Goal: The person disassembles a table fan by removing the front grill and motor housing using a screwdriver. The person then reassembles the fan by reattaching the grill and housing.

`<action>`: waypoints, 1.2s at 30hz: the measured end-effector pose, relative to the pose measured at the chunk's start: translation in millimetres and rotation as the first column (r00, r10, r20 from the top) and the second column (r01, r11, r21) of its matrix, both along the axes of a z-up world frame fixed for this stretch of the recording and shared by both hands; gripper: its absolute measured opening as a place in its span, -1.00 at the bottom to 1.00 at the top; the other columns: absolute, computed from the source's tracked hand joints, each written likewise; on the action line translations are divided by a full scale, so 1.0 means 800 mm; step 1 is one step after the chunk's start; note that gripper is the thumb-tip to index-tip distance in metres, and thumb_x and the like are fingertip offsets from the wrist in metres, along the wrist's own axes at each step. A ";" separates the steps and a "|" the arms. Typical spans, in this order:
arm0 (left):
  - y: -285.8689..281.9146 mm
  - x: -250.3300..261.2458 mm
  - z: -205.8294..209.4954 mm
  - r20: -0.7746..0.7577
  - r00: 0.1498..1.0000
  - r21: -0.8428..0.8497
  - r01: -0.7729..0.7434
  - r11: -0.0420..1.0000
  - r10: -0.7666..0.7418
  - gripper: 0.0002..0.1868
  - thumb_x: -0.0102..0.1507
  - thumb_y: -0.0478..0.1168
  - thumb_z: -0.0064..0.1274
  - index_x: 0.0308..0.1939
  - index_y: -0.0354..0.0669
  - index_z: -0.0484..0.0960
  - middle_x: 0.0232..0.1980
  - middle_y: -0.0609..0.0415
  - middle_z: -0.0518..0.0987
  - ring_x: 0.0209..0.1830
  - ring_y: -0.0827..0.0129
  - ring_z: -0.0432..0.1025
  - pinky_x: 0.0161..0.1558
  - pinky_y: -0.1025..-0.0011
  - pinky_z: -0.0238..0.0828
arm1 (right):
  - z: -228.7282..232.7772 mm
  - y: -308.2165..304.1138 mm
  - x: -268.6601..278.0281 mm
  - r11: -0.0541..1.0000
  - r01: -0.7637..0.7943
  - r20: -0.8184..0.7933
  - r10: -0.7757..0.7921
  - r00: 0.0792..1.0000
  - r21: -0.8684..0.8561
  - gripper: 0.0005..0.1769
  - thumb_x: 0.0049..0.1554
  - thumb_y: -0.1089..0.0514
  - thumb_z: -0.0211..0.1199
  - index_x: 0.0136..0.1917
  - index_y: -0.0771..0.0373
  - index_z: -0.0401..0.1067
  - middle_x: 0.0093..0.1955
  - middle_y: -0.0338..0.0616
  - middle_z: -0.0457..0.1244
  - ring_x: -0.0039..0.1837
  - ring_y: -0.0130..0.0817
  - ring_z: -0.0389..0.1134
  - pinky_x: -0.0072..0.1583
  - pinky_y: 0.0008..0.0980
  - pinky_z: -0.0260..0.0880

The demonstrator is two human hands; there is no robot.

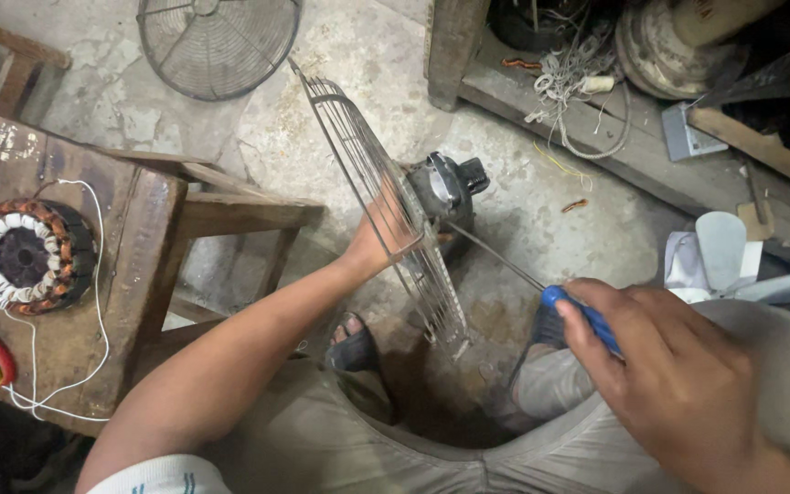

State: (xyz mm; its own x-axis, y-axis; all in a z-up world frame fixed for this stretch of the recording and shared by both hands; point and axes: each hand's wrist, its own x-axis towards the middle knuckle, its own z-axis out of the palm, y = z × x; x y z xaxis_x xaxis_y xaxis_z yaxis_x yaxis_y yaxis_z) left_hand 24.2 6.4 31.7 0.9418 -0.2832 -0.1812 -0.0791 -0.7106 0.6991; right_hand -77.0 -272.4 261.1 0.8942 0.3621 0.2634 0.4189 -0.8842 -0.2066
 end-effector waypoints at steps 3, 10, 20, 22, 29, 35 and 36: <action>-0.001 -0.003 -0.005 -0.016 0.999 -0.063 -0.045 0.997 0.044 0.39 -0.02 0.20 0.45 0.50 -0.48 -0.14 0.31 -0.43 0.41 0.32 -0.20 0.38 0.32 0.10 0.34 | 0.004 0.001 0.005 0.989 -0.103 0.062 0.096 0.993 0.111 -0.71 0.05 0.14 0.46 -0.02 0.29 0.48 -0.15 -0.16 0.38 -0.21 -0.28 0.39 -0.16 -0.34 0.37; 0.012 -0.002 -0.060 0.040 0.999 -0.130 -0.009 0.991 0.014 0.34 -0.04 0.18 0.49 0.51 -0.36 -0.04 0.35 -0.36 0.44 0.36 -0.14 0.40 0.35 0.13 0.35 | -0.012 0.011 0.006 0.837 0.076 -0.240 0.067 0.969 0.542 -0.66 -0.07 0.18 0.48 -0.02 0.24 0.51 -0.21 -0.20 0.36 -0.24 -0.44 0.45 -0.19 -0.50 0.42; 0.013 0.003 -0.072 0.128 0.991 -0.134 -0.017 0.991 0.034 0.39 -0.05 -0.03 0.51 0.57 -0.34 -0.19 0.45 -0.36 0.32 0.39 -0.18 0.32 0.32 0.16 0.34 | -0.024 0.034 0.029 0.745 -0.120 -0.163 0.295 0.941 0.656 -0.78 -0.02 0.19 0.46 -0.08 0.21 0.54 -0.18 -0.18 0.30 -0.16 -0.37 0.41 -0.12 -0.43 0.41; 0.008 0.005 -0.054 0.086 0.995 -0.075 -0.048 0.996 0.055 0.39 -0.06 -0.05 0.51 0.57 -0.31 -0.20 0.42 -0.34 0.35 0.35 -0.15 0.36 0.30 0.18 0.35 | -0.020 0.038 0.037 0.742 -0.151 -0.150 0.322 0.935 0.653 -0.81 0.01 0.20 0.44 -0.08 0.22 0.53 -0.16 -0.16 0.29 -0.14 -0.35 0.41 -0.11 -0.41 0.41; 0.007 0.001 -0.040 -0.072 0.992 -0.144 -0.114 0.983 0.105 0.26 -0.07 -0.02 0.46 0.52 -0.27 -0.02 0.19 -0.23 0.59 0.22 0.01 0.53 0.21 0.22 0.48 | -0.017 0.055 0.085 0.721 -0.452 -0.112 0.585 0.803 0.525 -0.84 0.10 0.12 0.39 -0.13 0.23 0.50 -0.13 -0.13 0.31 -0.12 -0.22 0.41 -0.13 -0.25 0.41; 0.004 0.017 -0.041 0.099 0.993 -0.165 -0.046 0.985 0.063 0.25 -0.03 -0.06 0.49 0.52 -0.31 -0.05 0.19 -0.25 0.58 0.20 -0.03 0.50 0.18 0.20 0.46 | -0.024 0.069 0.107 0.636 -0.568 0.020 0.657 0.753 0.522 -0.84 0.13 0.16 0.40 -0.18 0.23 0.46 -0.17 -0.15 0.33 -0.07 -0.15 0.38 -0.08 -0.22 0.39; 0.005 0.010 -0.043 0.019 0.996 -0.177 -0.081 0.981 0.086 0.22 -0.04 -0.06 0.47 0.52 -0.26 0.01 0.17 -0.22 0.60 0.20 0.01 0.53 0.18 0.21 0.47 | -0.028 0.067 0.101 0.631 -0.549 -0.002 0.658 0.753 0.548 -0.85 0.12 0.17 0.40 -0.19 0.23 0.46 -0.17 -0.16 0.34 -0.07 -0.17 0.38 -0.06 -0.23 0.40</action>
State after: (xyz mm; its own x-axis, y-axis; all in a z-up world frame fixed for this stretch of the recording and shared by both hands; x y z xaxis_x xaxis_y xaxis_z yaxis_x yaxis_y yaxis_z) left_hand 32.4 10.2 -3.0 0.9673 -0.2286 -0.1099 -0.0452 -0.5816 0.8122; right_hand 4.1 -219.0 239.0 0.5701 0.7079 0.4170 0.7265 -0.1974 -0.6582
